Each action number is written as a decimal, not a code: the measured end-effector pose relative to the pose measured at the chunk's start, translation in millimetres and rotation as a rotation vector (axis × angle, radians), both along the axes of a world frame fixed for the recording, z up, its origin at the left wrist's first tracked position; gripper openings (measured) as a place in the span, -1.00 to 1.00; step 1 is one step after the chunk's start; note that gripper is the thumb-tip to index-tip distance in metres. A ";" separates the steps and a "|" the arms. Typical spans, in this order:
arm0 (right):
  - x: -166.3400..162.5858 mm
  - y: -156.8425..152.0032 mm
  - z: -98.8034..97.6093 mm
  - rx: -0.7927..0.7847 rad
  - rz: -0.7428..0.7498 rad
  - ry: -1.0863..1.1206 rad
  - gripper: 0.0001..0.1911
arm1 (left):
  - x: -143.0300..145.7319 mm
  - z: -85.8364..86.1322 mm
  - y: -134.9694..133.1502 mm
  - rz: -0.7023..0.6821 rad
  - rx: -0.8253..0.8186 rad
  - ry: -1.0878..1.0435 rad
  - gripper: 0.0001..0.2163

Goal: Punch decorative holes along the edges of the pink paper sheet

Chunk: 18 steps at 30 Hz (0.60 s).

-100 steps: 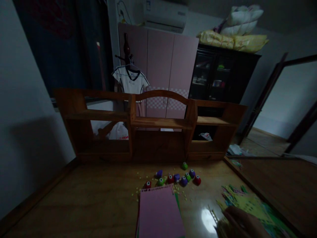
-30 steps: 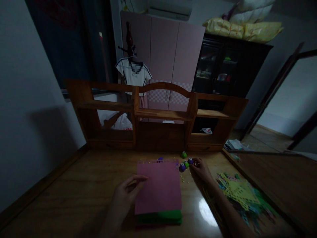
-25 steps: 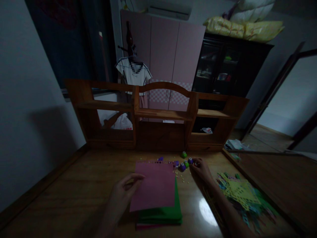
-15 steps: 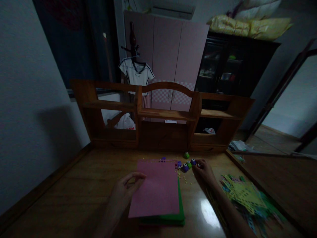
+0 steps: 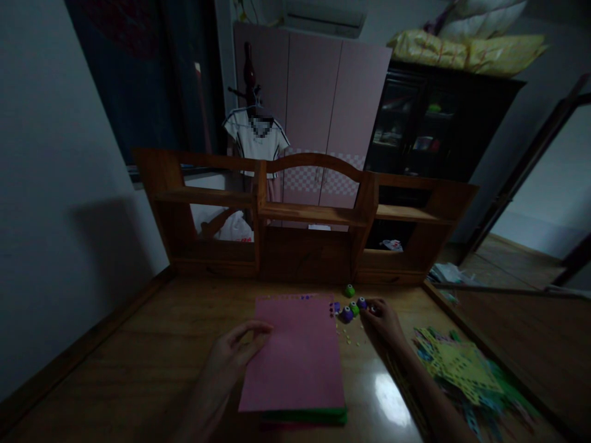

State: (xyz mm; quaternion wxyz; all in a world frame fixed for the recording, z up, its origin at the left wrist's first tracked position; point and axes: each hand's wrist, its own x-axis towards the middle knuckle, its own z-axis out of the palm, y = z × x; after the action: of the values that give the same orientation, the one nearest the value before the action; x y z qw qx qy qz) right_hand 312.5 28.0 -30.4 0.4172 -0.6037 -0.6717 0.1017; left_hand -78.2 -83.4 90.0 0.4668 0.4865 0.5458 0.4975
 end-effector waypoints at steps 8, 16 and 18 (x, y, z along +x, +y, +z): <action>-1.6 -0.9 -0.4 -0.020 -0.015 -0.008 -0.69 | 3.1 6.0 -1.1 0.025 0.001 0.001 -0.70; -35.9 -37.8 92.1 0.316 -0.100 -0.010 -0.53 | -1.1 10.3 -2.7 0.014 -0.053 -0.032 -0.70; -50.4 -68.7 136.5 0.457 -0.071 0.002 -0.56 | -2.1 10.9 -3.1 0.015 -0.061 -0.044 -0.70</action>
State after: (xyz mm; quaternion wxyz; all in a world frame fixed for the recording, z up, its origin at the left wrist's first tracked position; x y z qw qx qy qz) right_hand 262.1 -40.7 106.1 0.5471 -0.5166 -0.6551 -0.0674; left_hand -80.2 -86.5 100.8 0.4894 0.4570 0.5541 0.4946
